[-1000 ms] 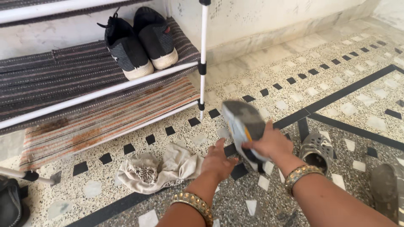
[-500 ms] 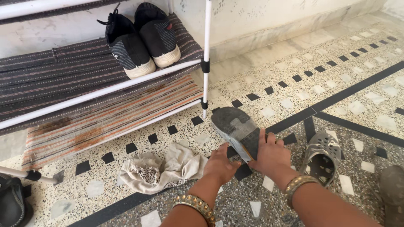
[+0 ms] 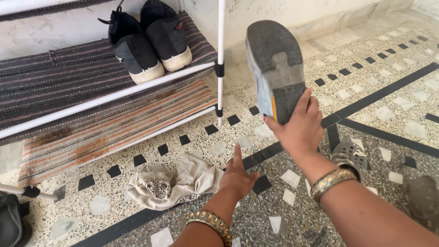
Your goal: The person wipes a pair of sneakers with a cloth, then places them on a shoe rack. They continue to pick up and arrange other shoes, including sandals and clogs, on the rack shelves.
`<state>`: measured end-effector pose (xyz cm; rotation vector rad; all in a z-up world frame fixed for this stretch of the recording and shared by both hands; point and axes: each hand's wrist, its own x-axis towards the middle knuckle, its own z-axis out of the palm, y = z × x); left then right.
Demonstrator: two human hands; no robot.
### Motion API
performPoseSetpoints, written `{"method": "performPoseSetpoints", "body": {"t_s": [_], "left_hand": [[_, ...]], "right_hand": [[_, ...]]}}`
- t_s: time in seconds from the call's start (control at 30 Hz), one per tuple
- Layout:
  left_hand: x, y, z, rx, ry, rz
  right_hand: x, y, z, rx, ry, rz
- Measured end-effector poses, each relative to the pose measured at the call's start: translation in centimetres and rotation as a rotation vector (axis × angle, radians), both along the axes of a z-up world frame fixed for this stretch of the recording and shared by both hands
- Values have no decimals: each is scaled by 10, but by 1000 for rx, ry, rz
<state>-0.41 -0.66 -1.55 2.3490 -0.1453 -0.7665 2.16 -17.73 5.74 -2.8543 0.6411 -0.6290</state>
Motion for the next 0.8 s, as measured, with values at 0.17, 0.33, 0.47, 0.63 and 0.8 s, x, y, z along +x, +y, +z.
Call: {"method": "performPoseSetpoints", "body": {"t_s": [0.17, 0.33, 0.47, 0.63, 0.8], "left_hand": [[3, 1, -7, 63, 53, -12], [4, 1, -8, 77, 63, -41], [-2, 1, -10, 44, 67, -29], [-3, -5, -7, -64, -2, -1], [-7, -9, -2, -216, -37, 53]], "right_hand": [[-30, 7, -40, -130, 622, 114], [-16, -9, -48, 0, 869, 44], [-12, -25, -63, 370, 774, -55], [-9, -39, -81, 1273, 494, -241], [-15, -44, -75, 1610, 451, -163]]}}
